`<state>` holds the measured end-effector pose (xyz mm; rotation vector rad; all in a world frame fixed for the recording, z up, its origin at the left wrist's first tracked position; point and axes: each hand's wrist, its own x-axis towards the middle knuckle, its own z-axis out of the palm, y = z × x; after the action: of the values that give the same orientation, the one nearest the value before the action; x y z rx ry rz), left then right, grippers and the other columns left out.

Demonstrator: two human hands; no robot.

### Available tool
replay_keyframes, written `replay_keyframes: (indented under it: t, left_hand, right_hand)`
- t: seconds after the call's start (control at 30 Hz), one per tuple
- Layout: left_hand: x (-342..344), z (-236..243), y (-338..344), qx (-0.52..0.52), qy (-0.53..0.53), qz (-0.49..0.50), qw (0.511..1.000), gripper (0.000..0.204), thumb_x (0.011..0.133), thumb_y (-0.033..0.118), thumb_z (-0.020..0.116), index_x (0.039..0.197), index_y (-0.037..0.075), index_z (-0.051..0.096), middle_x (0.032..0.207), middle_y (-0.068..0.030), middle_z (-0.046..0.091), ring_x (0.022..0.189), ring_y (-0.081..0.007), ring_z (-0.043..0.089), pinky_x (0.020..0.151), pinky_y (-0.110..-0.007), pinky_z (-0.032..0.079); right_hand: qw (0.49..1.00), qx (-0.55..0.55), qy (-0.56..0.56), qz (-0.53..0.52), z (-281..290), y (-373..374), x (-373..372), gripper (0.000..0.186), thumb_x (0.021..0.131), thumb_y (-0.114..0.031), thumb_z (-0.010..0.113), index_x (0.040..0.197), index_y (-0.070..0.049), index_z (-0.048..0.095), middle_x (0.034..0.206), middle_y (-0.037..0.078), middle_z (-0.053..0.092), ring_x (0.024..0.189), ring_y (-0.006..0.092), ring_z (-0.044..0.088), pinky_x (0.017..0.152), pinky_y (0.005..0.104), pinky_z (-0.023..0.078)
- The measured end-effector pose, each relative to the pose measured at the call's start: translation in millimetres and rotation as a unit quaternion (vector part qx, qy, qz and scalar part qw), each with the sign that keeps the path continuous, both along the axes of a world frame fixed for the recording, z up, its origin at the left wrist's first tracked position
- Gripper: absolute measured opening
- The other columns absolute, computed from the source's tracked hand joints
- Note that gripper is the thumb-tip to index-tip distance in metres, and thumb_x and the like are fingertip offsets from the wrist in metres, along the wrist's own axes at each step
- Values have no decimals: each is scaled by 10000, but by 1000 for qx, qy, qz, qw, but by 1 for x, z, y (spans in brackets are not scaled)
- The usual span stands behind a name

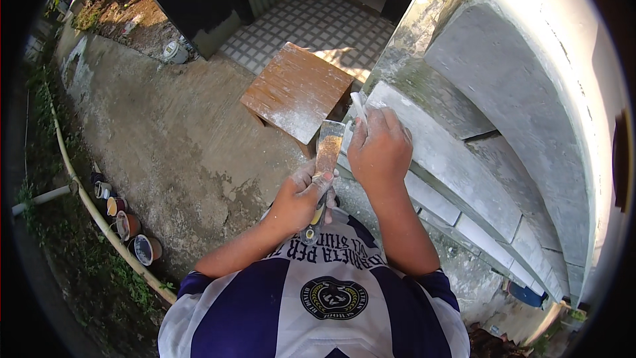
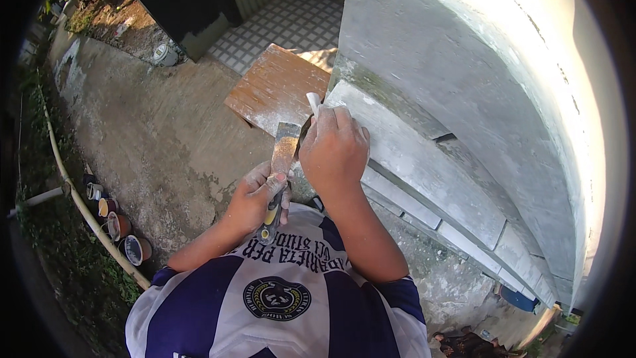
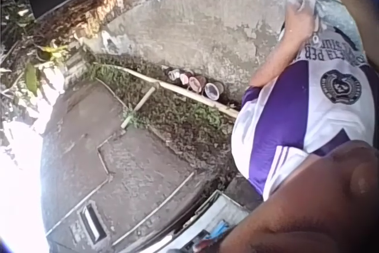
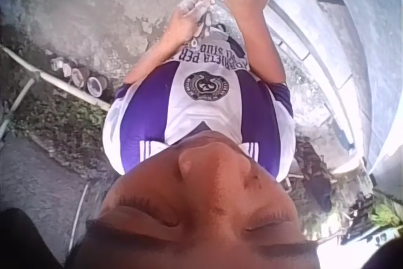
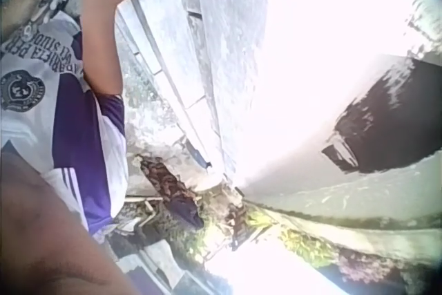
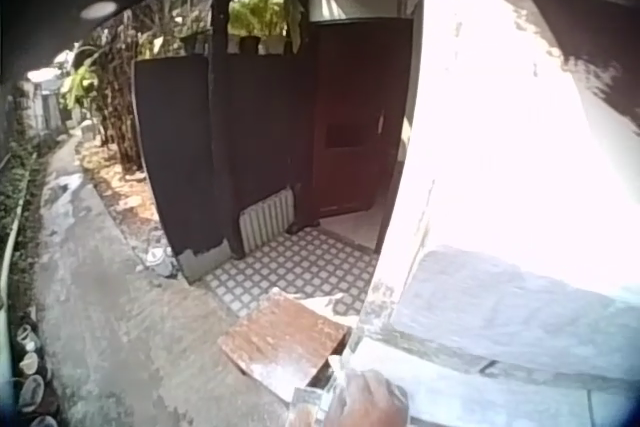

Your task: Applying putty or plaster to the seams between concrete blocks using a putty knife.

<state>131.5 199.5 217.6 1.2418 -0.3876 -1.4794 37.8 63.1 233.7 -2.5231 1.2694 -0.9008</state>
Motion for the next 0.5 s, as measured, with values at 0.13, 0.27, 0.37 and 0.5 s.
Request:
replay_keyframes:
  t: [0.13, 0.27, 0.37, 0.5]
  left_hand:
    - [12, 3, -4, -7, 1, -19, 1000, 261, 998, 229, 520, 1158, 23, 496, 698, -54, 576, 488, -146, 563, 448, -271, 452]
    - [16, 1, -8, -15, -1, -38, 999, 247, 998, 233, 521, 1156, 45, 498, 695, -51, 577, 483, -145, 562, 447, -270, 454]
    - [22, 0, -11, 4, 5, -47, 999, 233, 999, 238, 521, 1145, 58, 497, 689, -48, 573, 479, -145, 560, 445, -272, 456]
    - [29, 3, -16, -6, 13, -75, 997, 225, 999, 234, 520, 1127, 51, 494, 685, -48, 571, 479, -145, 561, 447, -276, 459]
  right_hand:
    - [996, 46, -4, -70, 6, -13, -27, 217, 838, -149, 654, 1023, -39, 675, 927, 127, 639, 855, 358, 627, 761, 426, 498]
    - [981, 16, 9, -194, 4, -33, -78, 195, 828, -109, 633, 1002, -50, 701, 952, 114, 650, 895, 335, 625, 786, 437, 498]
    - [977, -29, 87, -191, 5, -24, -59, 227, 790, -62, 628, 1000, -70, 712, 938, 78, 624, 930, 288, 583, 792, 433, 450]
    - [993, -47, 57, -95, 3, -22, 5, 234, 770, -78, 656, 986, -128, 732, 900, 18, 611, 930, 233, 558, 820, 400, 383]
